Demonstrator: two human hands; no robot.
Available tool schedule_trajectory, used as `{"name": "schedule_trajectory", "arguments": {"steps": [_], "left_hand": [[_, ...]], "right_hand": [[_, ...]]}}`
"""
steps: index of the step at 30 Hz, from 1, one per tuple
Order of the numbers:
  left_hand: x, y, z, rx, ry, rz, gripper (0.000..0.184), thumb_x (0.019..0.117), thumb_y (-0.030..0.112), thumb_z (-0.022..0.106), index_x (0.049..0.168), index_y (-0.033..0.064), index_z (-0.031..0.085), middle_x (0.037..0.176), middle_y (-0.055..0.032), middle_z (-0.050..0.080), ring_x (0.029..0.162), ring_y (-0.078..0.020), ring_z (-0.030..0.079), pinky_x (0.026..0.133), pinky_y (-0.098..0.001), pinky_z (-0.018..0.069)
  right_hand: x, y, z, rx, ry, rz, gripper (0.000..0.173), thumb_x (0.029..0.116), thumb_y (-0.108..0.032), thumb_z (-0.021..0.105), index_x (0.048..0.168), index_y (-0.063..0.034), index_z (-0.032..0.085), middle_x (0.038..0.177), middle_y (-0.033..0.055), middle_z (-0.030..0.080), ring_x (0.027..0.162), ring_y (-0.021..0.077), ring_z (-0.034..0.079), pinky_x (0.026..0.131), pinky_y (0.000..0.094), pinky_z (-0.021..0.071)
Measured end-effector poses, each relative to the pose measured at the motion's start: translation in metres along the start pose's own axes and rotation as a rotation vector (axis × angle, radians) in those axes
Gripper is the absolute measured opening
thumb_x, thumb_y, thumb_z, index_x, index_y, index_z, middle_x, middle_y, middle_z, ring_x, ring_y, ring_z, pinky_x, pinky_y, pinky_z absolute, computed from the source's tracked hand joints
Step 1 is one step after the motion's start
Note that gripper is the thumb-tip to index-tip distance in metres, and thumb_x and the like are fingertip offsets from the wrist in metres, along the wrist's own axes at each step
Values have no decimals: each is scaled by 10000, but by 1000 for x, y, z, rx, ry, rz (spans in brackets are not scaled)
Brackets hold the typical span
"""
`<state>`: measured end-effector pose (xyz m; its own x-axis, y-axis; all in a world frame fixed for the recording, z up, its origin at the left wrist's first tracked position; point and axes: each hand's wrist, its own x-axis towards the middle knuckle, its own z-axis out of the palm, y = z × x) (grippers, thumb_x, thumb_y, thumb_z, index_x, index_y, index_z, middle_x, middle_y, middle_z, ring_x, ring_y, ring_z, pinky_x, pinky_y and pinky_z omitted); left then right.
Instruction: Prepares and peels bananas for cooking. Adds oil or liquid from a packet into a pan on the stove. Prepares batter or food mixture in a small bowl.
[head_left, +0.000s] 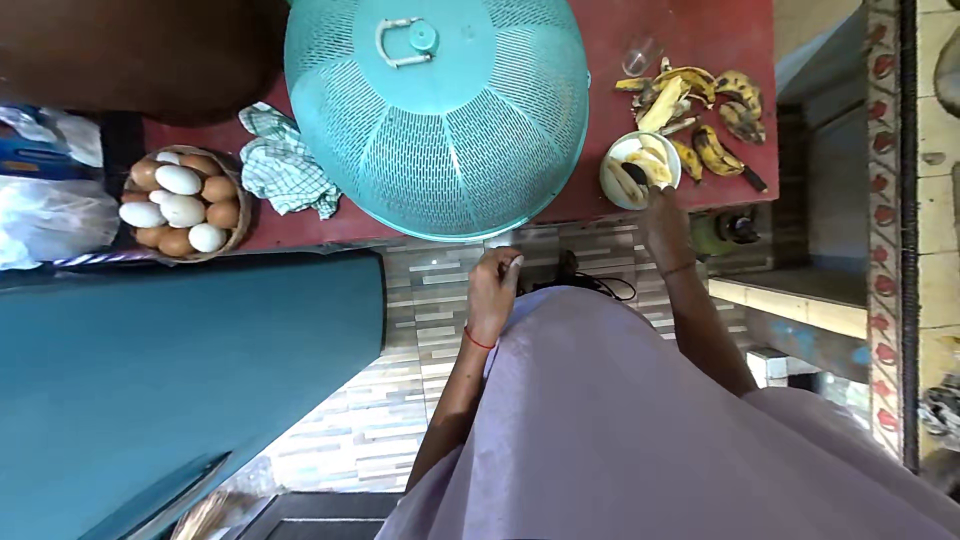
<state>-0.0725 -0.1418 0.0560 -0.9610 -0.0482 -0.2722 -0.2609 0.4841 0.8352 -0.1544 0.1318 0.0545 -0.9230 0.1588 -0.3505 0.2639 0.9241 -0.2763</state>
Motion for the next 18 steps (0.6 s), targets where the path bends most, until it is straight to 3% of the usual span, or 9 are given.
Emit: {"name": "schedule_trajectory", "arguments": {"steps": [7, 12, 15, 18], "left_hand": [[-1, -5, -5, -9, -14, -23, 158, 1012, 119, 614, 1087, 8, 698, 944, -130, 663, 714, -202, 639, 693, -391, 566], [-3, -4, -5, -3, -1, -16, 157, 1013, 123, 618, 1080, 10, 704, 941, -127, 663, 698, -193, 623, 674, -379, 550], [-3, -4, -3, 0, -9, -20, 172, 1015, 127, 611, 1095, 3, 700, 957, -139, 678, 733, -216, 648, 706, -412, 565], [-2, -2, 1, -12, 2, -27, 154, 1011, 113, 616, 1084, 8, 701, 941, -131, 673, 720, -205, 647, 700, -398, 567]], "right_hand": [[1, 6, 0, -50, 47, -93, 293, 986, 31, 557, 1267, 103, 601, 1248, 358, 576, 1096, 550, 623, 865, 676, 532], [5, 5, -2, -42, 40, -41, 298, 981, 17, 575, 1265, 106, 599, 1286, 360, 556, 1092, 556, 620, 839, 690, 531], [19, -3, -5, -71, -31, 20, 314, 1020, 1, 515, 1306, 109, 589, 1338, 344, 554, 1154, 538, 610, 920, 679, 511], [20, -5, -11, -82, -77, 16, 315, 1008, -6, 540, 1301, 94, 600, 1321, 336, 565, 1149, 524, 616, 919, 674, 514]]}}
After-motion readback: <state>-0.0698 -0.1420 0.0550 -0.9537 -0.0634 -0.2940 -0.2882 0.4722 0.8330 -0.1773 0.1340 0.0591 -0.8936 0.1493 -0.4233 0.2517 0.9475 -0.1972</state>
